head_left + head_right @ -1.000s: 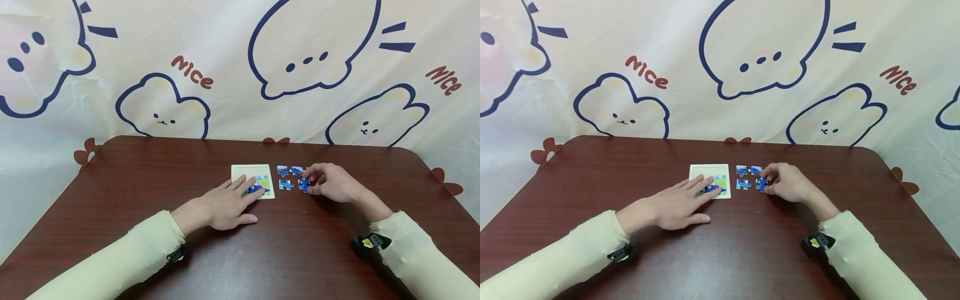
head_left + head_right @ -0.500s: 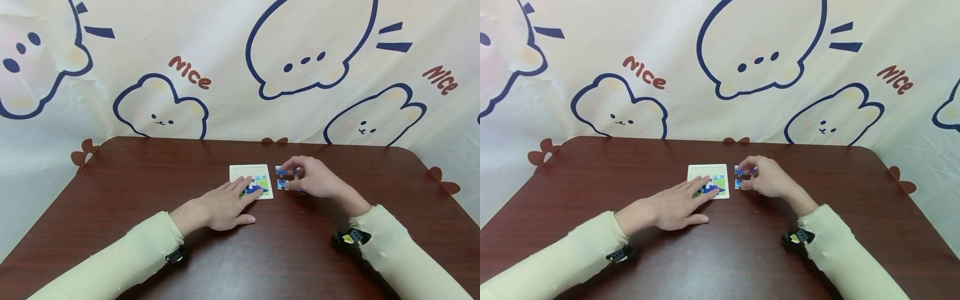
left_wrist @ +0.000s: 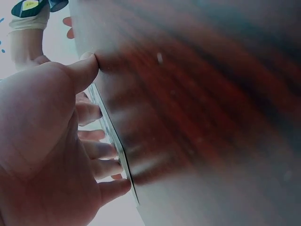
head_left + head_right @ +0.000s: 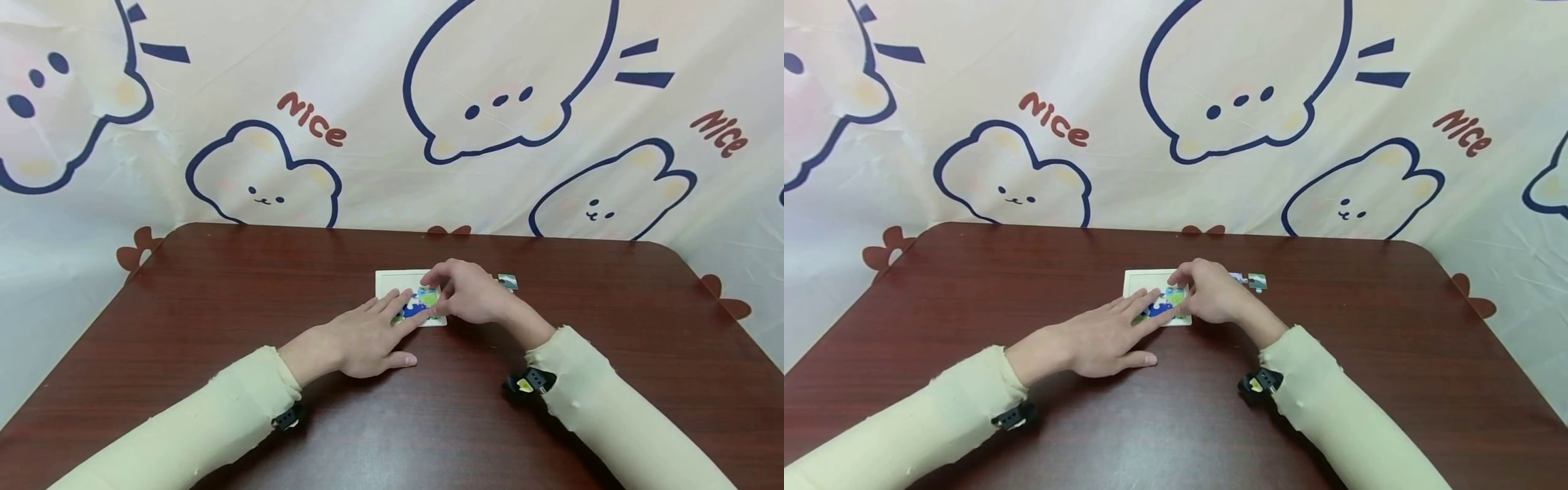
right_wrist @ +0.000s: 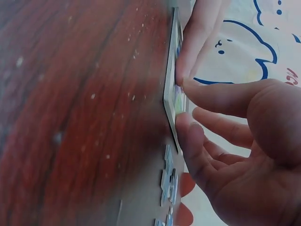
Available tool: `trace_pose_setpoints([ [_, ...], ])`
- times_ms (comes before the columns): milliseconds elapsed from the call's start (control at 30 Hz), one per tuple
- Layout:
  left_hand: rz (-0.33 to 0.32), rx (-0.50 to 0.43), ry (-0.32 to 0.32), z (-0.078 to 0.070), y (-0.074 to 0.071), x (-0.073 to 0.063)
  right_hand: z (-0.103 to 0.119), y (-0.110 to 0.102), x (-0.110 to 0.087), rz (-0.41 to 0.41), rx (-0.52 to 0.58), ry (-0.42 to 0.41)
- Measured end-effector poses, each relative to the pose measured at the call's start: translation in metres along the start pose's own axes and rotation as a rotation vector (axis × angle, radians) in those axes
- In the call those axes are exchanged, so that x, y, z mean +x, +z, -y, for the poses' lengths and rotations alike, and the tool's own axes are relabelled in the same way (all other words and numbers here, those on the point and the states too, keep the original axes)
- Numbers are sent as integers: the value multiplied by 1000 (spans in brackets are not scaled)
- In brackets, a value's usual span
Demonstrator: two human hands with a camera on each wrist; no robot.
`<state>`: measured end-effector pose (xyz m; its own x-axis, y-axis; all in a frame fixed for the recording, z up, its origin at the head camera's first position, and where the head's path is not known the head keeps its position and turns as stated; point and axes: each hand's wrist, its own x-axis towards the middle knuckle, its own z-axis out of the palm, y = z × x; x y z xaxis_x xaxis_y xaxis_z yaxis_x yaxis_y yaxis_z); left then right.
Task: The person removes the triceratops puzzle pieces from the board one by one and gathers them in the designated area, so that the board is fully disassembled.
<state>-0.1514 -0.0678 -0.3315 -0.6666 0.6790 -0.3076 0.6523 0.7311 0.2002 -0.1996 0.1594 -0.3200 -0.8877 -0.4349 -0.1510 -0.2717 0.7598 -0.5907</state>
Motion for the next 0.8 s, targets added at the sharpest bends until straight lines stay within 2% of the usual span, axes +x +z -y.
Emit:
trace_pose_setpoints([
  [400,24,9,-14,0,-2,1,3,4,4,9,-52,22],
  [800,21,10,-9,-2,-2,3,3,2,11,58,-84,44],
])
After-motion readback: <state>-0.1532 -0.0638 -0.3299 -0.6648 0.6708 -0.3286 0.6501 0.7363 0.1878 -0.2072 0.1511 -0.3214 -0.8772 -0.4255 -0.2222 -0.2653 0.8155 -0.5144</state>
